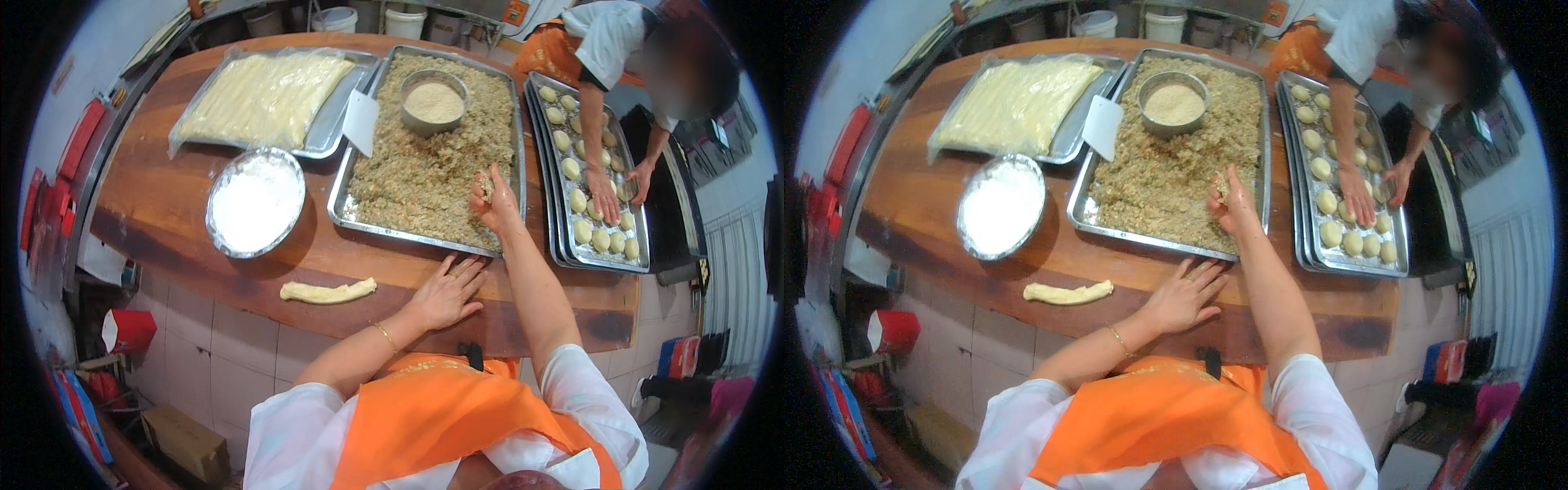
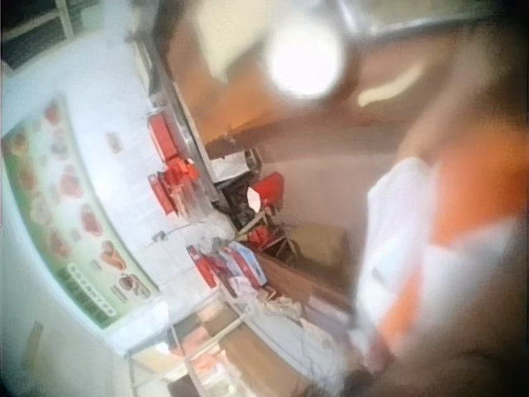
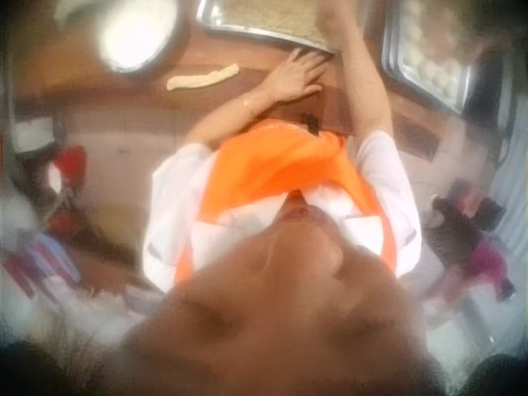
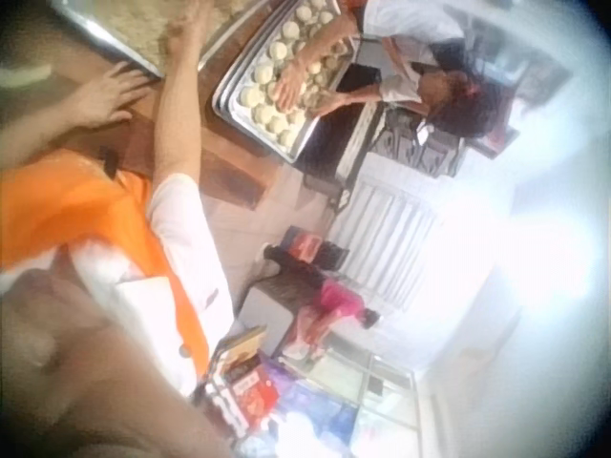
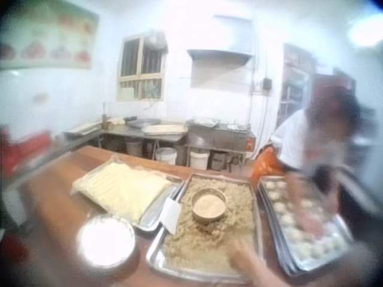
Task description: The person prepares pastries by rolling out dough on a wooden table, stuffing them with a mixture from a tray, and shaping them into rounds.
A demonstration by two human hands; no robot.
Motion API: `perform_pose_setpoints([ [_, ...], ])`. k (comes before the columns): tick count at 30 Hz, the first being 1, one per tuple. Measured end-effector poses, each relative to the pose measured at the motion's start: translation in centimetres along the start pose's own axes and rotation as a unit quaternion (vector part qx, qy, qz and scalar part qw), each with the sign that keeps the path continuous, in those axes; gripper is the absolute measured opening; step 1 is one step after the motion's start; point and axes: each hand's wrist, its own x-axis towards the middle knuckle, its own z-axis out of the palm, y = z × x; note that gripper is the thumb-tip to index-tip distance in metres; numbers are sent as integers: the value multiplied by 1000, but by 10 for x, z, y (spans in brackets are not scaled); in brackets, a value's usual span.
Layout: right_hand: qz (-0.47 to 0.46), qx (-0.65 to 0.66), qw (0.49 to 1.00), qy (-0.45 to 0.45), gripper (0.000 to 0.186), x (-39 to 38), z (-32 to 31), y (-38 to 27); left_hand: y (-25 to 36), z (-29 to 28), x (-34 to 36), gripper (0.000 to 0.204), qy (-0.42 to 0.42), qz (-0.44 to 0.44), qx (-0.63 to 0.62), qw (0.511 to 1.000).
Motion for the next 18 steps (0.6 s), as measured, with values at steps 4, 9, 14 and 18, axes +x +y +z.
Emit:
perform_pose_setpoints([
  [4, -43, 76, 993, -76, 36, -47, 36, -7, -2, 3, -4, 61, -15, -6, 20, 1000],
  [9, -113, -10, 985, -128, 37, -35, 11, 2, 1, 3, 0, 60, -8, 8, 30, 999],
  [14, -168, -130, 975, -59, 42, -24, 7, 10, 3, 1, 0, 58, -12, 6, 39, 999],
  [18, -133, -44, 989, -46, 42, -38, 17, 2, 2, -2, -4, 57, -4, -3, 10, 1000],
])
